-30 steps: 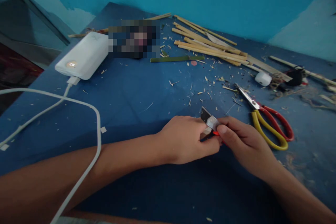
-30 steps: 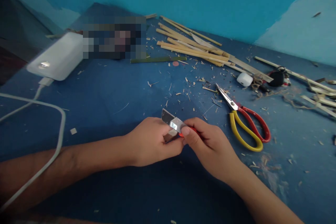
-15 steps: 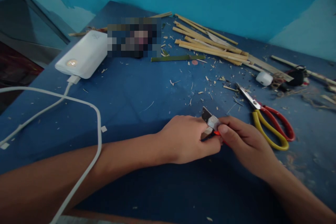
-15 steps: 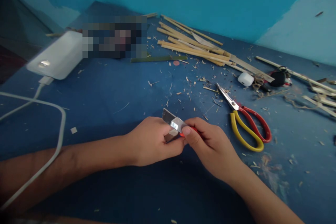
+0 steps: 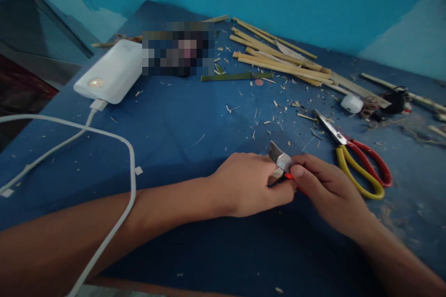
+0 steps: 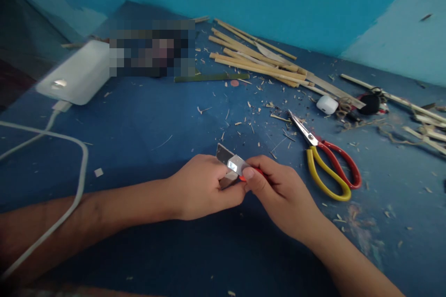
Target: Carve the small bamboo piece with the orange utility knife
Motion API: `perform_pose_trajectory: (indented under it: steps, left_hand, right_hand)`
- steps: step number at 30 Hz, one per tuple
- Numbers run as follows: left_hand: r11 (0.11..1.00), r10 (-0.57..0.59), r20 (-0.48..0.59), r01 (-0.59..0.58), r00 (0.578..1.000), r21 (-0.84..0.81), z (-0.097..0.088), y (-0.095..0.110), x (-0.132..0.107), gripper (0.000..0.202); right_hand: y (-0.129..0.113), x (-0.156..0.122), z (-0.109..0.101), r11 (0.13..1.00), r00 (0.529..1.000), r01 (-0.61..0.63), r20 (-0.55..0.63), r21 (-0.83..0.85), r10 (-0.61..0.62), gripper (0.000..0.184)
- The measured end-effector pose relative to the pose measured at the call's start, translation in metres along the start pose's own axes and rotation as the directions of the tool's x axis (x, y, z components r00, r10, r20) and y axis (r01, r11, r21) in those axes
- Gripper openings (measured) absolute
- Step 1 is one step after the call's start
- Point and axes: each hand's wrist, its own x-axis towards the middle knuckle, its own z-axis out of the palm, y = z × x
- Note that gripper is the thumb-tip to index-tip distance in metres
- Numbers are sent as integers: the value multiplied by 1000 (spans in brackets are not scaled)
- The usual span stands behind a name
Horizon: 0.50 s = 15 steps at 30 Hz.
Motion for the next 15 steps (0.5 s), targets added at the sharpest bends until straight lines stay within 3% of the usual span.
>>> perform_pose_trajectory:
  steps: [15]
  left_hand:
    - [1000,-7,9,8,1000,-18,0,-1,1,34]
  right_hand:
    - [-2,1,-1,1000,1000,-8,10,-30,9,26]
